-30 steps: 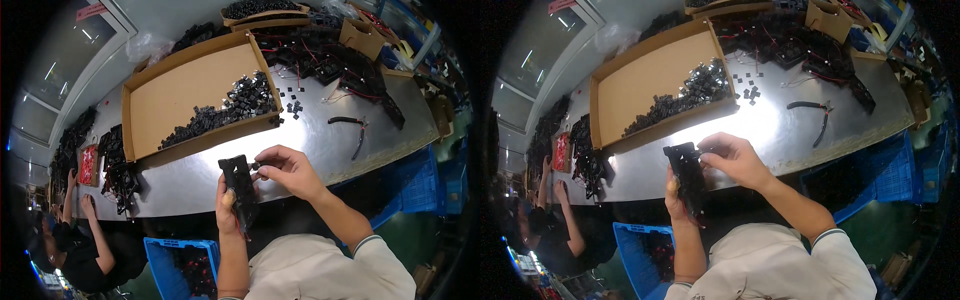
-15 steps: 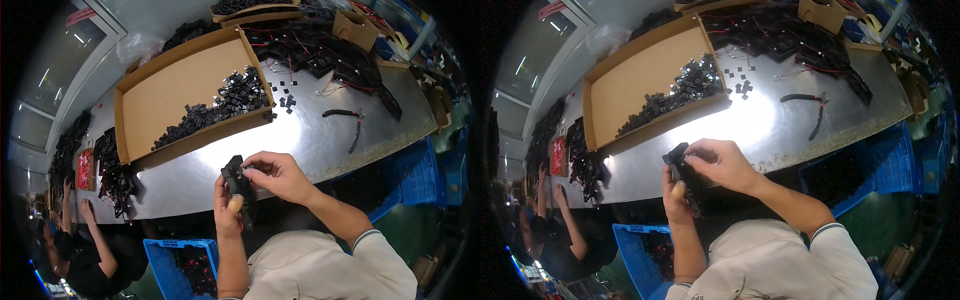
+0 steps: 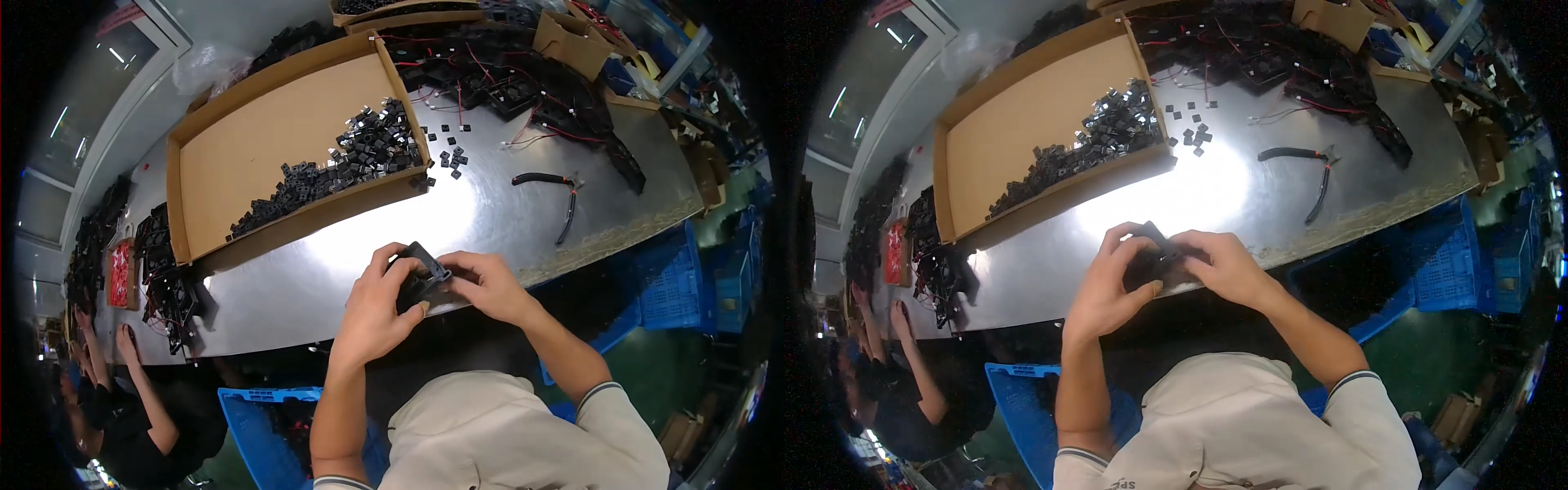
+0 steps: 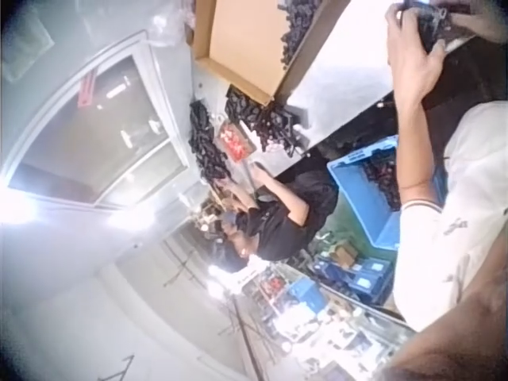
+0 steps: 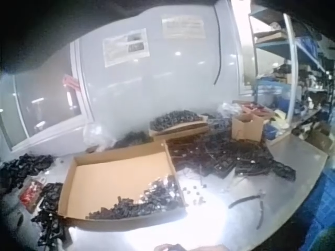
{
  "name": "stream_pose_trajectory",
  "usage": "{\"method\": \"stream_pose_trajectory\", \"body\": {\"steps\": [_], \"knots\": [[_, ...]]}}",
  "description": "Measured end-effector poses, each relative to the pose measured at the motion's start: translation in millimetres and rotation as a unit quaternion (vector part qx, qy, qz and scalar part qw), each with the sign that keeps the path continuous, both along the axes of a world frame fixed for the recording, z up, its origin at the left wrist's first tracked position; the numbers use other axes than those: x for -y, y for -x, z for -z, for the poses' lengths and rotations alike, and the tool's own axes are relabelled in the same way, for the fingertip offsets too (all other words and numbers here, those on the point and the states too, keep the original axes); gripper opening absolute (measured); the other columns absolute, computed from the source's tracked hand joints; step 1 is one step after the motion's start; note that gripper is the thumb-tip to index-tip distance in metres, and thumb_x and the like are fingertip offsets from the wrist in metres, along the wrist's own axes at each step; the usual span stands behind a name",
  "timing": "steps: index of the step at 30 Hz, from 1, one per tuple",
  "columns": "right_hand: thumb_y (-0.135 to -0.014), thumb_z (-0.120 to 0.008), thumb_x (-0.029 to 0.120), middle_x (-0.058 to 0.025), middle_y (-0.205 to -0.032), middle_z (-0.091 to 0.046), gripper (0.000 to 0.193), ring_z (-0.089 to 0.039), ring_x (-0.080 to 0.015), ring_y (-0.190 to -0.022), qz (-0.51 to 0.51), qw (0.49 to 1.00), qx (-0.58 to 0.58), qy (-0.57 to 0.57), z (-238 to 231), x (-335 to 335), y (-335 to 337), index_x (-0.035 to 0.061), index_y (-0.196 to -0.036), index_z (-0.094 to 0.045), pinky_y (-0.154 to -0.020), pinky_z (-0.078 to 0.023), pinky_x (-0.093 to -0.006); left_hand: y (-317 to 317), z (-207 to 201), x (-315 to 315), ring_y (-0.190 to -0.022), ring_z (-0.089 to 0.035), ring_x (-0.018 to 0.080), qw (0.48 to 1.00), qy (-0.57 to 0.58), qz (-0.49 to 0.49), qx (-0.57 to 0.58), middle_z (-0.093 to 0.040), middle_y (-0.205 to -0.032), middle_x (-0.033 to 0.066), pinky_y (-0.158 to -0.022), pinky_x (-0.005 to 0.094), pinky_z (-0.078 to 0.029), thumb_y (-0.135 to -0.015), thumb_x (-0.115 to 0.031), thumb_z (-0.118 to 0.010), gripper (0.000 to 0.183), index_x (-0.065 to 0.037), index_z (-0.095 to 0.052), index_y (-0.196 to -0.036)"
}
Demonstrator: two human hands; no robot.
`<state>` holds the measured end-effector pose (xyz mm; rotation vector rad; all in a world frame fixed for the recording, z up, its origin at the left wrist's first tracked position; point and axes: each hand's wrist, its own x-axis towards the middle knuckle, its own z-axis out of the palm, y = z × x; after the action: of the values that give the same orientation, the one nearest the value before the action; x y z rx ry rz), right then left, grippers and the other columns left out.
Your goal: Installing cooling fans and managing internal wiring within an electronic component housing using manual dexterity and pliers.
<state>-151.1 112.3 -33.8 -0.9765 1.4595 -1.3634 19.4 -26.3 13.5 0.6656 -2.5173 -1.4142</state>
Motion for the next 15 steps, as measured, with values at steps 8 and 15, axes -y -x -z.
{"method": "stream_pose_trajectory", "body": {"steps": [8,15], "knots": [[-0.093,-0.057,0.000,-0.0127,-0.122,-0.065,0.030,-0.065,-0.0223,-0.106,0.023,0.985,-0.168,-0.013,-28.3,4.6,13.7,0.0004,-0.122,-0.063,-0.092,-0.051,-0.0325,1.8,-2.1,-9.9,-0.121,-0.053,0.0406,0.968,0.235,0.026,0.082,-0.048,-0.138,0.0147,-0.100,0.0444,-0.048,-0.073,-0.010,-0.079,0.042,-0.006,-0.064,-0.113],[-0.081,-0.070,0.003,-0.0133,-0.123,-0.060,0.030,-0.058,-0.0334,-0.109,-0.026,0.883,-0.460,0.094,-6.6,6.0,8.5,0.0025,-0.111,-0.067,-0.092,-0.050,-0.0401,-9.1,5.5,5.8,-0.127,-0.048,0.0386,0.991,0.122,-0.022,0.057,-0.046,-0.144,0.0156,-0.105,0.0470,-0.042,-0.073,-0.010,-0.079,0.049,-0.010,-0.063,-0.120]]}}
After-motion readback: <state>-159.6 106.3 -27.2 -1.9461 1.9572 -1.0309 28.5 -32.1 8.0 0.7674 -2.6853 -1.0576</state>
